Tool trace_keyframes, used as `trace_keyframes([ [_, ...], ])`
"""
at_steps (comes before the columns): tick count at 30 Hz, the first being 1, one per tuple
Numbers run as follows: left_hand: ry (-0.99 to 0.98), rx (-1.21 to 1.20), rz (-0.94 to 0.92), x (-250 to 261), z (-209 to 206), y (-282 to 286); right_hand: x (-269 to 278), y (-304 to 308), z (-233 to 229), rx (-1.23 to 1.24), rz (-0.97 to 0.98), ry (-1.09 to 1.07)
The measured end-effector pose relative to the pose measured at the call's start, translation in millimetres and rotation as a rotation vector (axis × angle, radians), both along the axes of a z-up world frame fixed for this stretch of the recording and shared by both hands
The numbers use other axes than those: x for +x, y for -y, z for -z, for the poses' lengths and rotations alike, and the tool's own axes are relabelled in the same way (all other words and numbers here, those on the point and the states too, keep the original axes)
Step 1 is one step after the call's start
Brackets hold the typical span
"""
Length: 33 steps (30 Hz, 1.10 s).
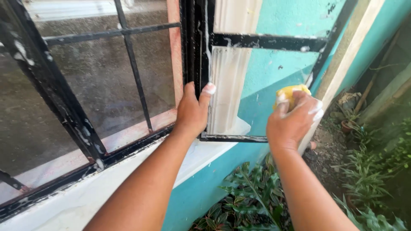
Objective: The person is cleaning outdoor window frames and glass panes using a sponge and soapy water.
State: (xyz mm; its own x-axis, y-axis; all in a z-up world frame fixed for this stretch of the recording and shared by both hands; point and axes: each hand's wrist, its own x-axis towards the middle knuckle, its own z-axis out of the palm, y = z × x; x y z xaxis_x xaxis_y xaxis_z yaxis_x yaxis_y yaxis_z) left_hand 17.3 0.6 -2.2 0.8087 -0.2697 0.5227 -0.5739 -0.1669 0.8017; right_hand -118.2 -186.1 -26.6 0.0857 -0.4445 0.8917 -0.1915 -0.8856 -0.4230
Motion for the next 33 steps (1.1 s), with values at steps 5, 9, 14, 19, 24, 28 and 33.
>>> trace_keyframes([
  [5,-0.037,0.061,0.019,0.4,-5.3,-2.9,29.2,-49.1,-23.2,0.053,0.067,-0.106],
  [9,-0.051,0.118,0.015,-1.5,-8.1,-6.0,23.3,-78.3,-37.4,-0.316,-0.141,-0.349],
  [14,-0.114,0.178,0.021,-3.3,-17.0,-11.8,1.3,-29.4,-38.9,-0.351,-0.074,-0.370],
  [19,-0.194,0.220,0.066,-3.6,-19.2,-9.9,-2.3,11.8,-29.3,0.011,0.053,-0.004],
  [24,-0.178,0.259,0.066,1.2,-24.5,-12.1,25.3,-53.3,-54.4,-0.069,-0.013,-0.148],
  [28,-0.007,0.136,0.084,14.8,-10.1,-6.0,30.2,-86.7,-71.5,-0.423,-0.123,-0.440],
  [33,0.216,-0.020,-0.033,12.3,-25.5,0.9,4.8,-30.5,-73.5,-0.442,-0.070,-0.344],
])
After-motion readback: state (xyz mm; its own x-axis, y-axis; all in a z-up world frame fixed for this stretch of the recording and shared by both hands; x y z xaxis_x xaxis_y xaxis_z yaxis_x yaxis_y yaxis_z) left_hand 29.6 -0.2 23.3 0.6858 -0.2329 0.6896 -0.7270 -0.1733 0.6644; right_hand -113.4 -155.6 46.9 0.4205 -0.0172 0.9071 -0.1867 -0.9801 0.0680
